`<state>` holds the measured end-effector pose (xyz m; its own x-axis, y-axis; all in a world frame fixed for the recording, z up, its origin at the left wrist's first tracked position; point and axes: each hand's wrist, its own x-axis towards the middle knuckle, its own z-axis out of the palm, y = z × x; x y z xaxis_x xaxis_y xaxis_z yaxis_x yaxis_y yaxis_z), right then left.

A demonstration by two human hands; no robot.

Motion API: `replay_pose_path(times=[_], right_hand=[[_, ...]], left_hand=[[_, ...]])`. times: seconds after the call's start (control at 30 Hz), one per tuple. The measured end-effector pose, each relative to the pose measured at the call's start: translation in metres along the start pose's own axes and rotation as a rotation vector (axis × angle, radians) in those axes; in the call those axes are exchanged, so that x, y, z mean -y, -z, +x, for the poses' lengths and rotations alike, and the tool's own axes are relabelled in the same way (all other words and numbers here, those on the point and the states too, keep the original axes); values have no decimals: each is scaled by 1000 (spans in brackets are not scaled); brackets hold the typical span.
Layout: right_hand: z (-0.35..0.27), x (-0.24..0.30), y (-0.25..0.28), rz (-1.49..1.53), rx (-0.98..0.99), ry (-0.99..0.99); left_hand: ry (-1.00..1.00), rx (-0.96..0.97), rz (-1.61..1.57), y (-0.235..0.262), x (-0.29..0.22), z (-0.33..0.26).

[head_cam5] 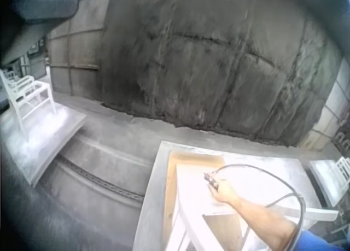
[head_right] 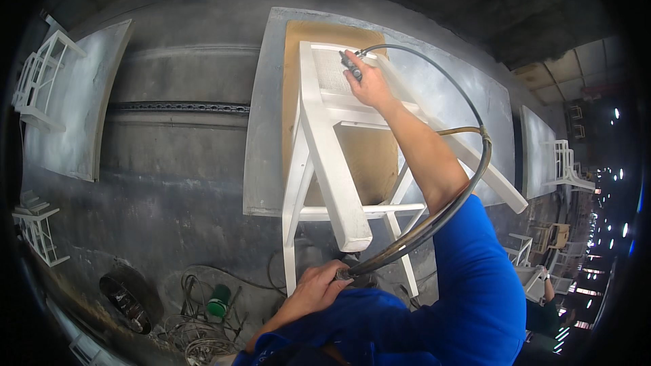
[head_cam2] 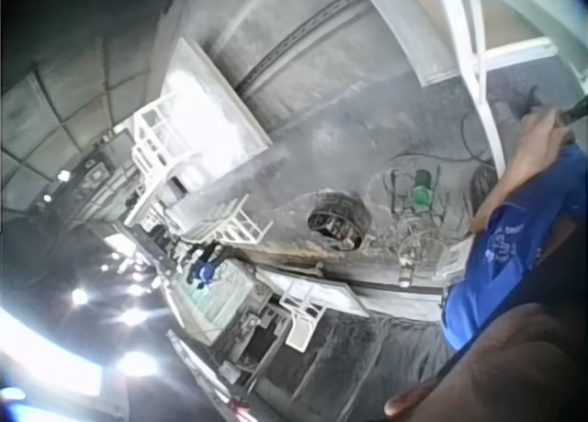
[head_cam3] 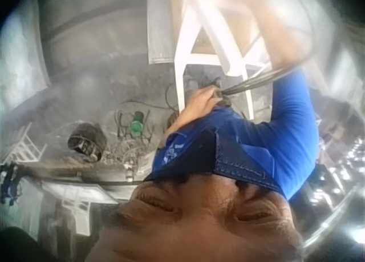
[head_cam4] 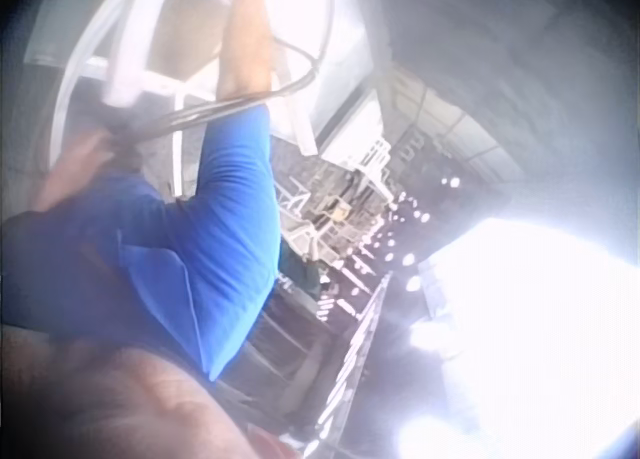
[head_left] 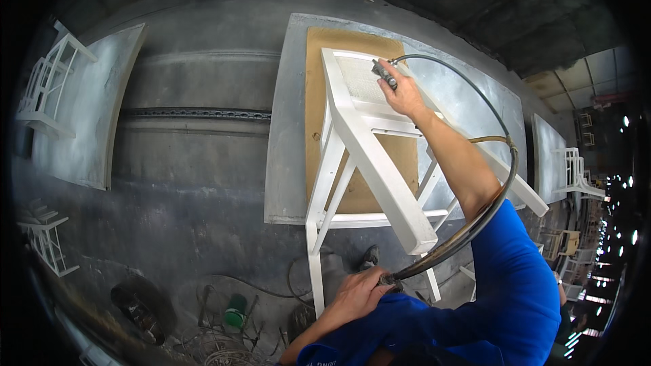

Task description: The person spray paints white chair frames using a handheld spray gun. They repeatedly pick up chairs, rotate them to coat all sides, and place them back on the floor. The process is repeated for multiple chairs in a workshop setting.

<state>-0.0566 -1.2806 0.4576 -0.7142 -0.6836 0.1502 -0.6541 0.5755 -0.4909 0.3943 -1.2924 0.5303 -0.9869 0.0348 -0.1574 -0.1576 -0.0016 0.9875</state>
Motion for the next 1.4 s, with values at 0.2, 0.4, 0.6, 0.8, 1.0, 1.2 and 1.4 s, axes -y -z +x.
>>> replay_pose_path(times=[0.2, 0.4, 0.6, 0.8, 1.0, 1.2, 1.4], right_hand=[[0, -18, 18, -113, -33, -135], [-9, -41, 32, -228, -34, -233], [-9, -58, 26, -227, -57, -217], [-3, -27, 23, -111, 16, -225], [4, 20, 20, 61, 68, -191], [9, 33, 18, 116, 137, -170], [13, 19, 22, -37, 112, -243]], left_hand=[[-31, -23, -32, -3, 3, 2], [-50, -19, -11, -7, 8, 3], [-32, -22, -27, -10, 12, 1], [-13, -7, -39, -14, 13, 2], [-44, -16, -24, -18, 14, 3], [-50, -9, 0, -22, 17, 1], [-36, -19, -27, -20, 21, -8]])
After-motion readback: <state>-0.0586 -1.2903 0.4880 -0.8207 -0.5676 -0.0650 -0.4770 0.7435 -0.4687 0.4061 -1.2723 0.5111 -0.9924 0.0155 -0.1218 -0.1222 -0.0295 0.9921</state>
